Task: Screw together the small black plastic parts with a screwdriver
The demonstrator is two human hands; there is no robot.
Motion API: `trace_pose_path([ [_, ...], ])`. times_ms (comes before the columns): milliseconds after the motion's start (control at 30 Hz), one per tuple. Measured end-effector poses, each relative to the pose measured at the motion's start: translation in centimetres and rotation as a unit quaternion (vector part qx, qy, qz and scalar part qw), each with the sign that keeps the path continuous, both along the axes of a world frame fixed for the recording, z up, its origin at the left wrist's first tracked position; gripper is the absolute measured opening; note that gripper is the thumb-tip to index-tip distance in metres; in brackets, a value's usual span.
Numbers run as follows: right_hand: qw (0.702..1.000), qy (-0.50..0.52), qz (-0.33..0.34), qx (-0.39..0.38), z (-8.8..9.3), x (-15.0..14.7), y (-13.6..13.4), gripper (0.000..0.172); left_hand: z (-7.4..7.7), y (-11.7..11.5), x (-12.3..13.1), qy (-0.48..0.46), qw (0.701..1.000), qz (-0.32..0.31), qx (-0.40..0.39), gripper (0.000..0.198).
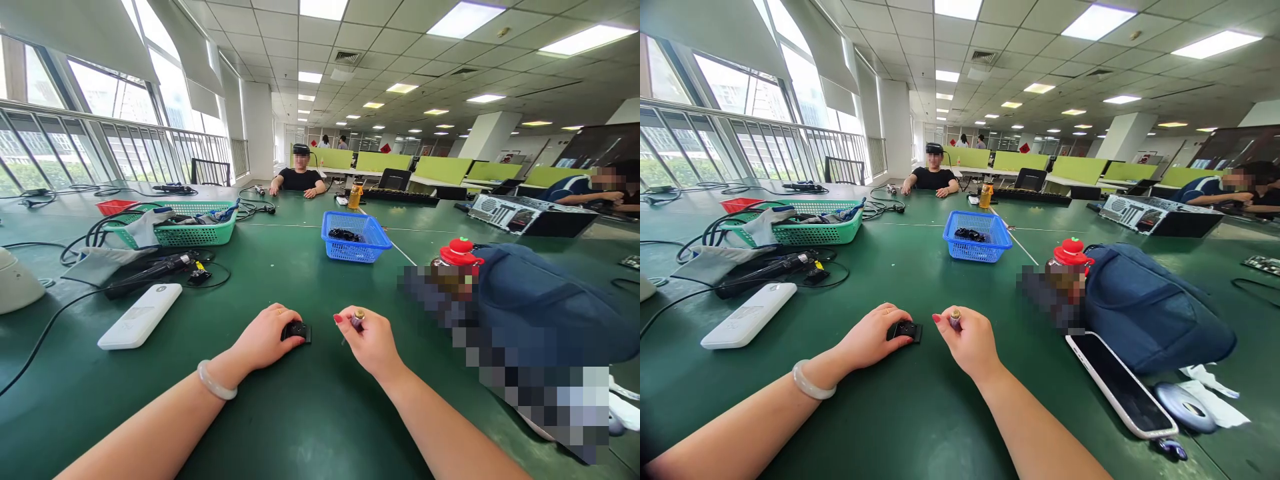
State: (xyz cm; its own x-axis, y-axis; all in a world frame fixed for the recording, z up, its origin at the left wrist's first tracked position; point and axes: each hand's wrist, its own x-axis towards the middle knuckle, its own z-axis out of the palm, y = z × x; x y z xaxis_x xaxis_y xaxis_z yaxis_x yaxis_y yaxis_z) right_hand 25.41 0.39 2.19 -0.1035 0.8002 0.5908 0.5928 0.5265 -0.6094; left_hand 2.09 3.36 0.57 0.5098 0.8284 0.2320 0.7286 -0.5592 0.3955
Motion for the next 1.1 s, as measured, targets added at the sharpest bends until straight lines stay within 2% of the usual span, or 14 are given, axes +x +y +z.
trace_pose_path([
  [233, 0.993, 0.047, 0.098, 0.046, -0.2, -0.4, -0.3, 0.013, 0.2, 0.3, -0.1, 0.000, 0.996, 0.093, 0.010, 0.027],
  [433, 0.986, -0.028, 0.157, 0.044, 0.3, -0.7, -0.8, 0.017, 0.3, 0.9, -0.6, 0.011, 0.990, 0.139, 0.017, 0.028],
  [533, 0.982, -0.063, 0.176, 0.041, 0.3, -1.0, -1.1, 0.019, 0.1, 1.1, -0.7, 0.014, 0.990, 0.137, 0.013, 0.028],
  [700, 0.980, -0.106, 0.169, 0.030, -0.3, -1.5, -1.2, 0.020, -0.4, 1.2, -0.7, 0.015, 0.993, 0.120, 0.006, 0.027],
  [900, 0.977, -0.137, 0.160, 0.036, -0.9, -1.6, -0.9, 0.016, -0.8, 1.6, -0.8, -0.011, 0.996, 0.091, -0.002, 0.036],
  [1100, 0.962, -0.207, 0.162, 0.070, -1.0, -1.8, -1.0, 0.014, -1.0, 1.6, -0.9, -0.021, 0.997, 0.068, -0.002, 0.034],
])
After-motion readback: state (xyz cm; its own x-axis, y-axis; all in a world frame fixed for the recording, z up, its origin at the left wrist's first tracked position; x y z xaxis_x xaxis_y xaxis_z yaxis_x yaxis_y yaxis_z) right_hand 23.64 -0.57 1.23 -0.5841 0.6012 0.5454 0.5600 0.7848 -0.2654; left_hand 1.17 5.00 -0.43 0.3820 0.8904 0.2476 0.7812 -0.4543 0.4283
